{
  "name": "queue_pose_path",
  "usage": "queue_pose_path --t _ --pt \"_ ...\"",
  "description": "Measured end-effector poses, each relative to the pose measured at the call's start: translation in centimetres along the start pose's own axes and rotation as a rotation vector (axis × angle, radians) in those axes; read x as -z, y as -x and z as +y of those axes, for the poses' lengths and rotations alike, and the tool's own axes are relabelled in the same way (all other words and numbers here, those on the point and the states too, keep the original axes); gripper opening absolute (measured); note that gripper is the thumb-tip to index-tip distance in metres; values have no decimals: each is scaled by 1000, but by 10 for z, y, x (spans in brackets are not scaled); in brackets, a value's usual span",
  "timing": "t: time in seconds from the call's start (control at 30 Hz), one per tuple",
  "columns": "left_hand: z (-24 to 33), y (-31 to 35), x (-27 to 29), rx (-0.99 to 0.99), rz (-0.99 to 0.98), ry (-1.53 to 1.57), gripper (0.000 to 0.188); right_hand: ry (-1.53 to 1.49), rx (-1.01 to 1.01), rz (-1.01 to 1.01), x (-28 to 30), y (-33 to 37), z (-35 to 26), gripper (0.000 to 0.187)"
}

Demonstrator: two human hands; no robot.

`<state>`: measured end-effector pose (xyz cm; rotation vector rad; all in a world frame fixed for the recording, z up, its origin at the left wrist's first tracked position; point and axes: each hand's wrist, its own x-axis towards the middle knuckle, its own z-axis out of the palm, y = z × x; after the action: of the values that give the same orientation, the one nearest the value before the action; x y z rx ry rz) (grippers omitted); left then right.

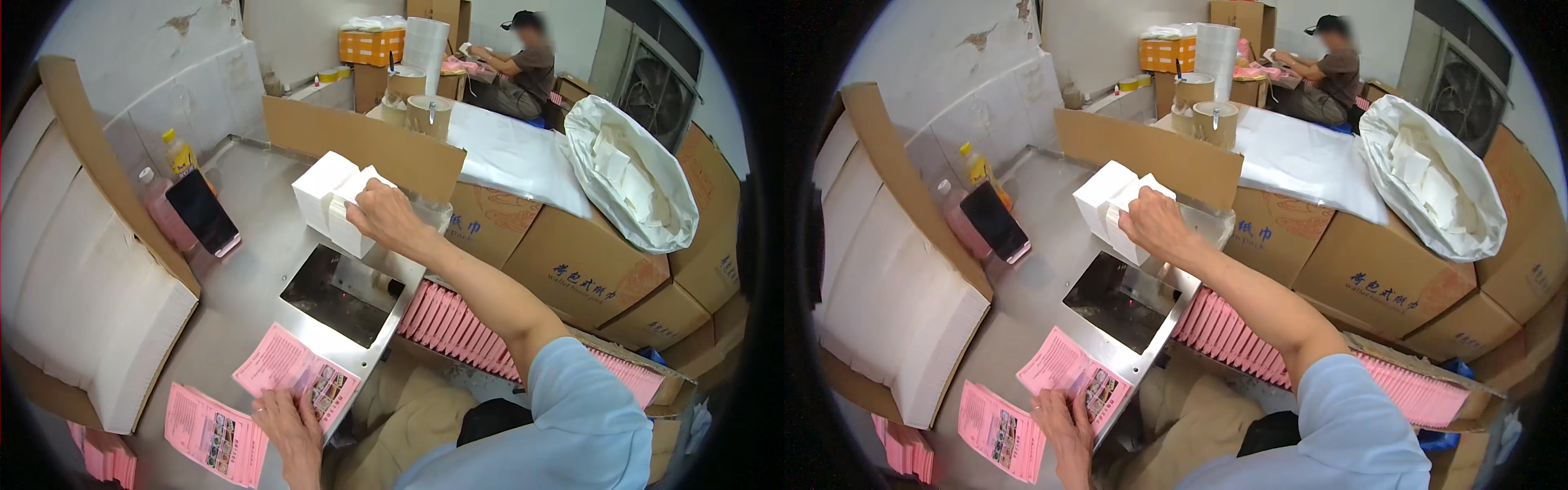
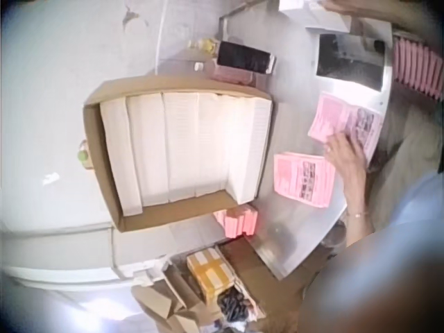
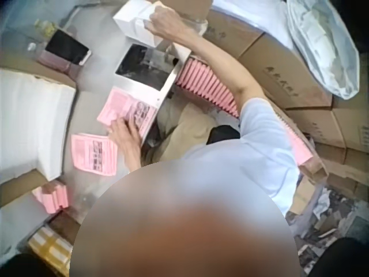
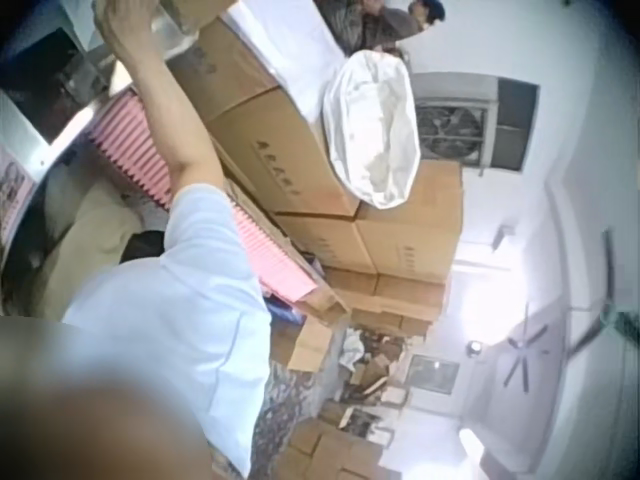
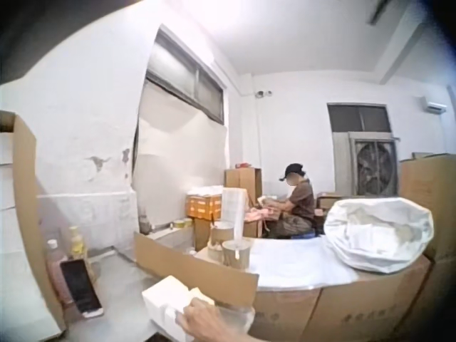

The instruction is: The recorder organizes pink instructional slips and white foam pieces, then places a large stack of slips into a plastic bag and puts it into a cardboard box.

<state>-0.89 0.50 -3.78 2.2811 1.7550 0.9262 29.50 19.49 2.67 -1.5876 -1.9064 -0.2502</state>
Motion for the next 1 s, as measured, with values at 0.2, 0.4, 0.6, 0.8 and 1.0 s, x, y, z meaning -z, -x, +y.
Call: queue_pose_path --t 0.2,0.4,0.6,0.8,1.0 --pt "-2 -4 1 -20 30 -52 14 72 -20 -29 0 -6 4 38" --pt "4 -7 5 -8 2 10 15 -45 -15 56 8 -10 1 30" --pt "5 -6 6 -12 13 9 15 -100 17 86 7 -4 3 29" --pt "3 -4 7 -2 14 15 15 -32 102 125 -2 7 10 21" --pt "1 -8 0 -41 36 -22 18 -103 75 188 9 -39 -23 23"
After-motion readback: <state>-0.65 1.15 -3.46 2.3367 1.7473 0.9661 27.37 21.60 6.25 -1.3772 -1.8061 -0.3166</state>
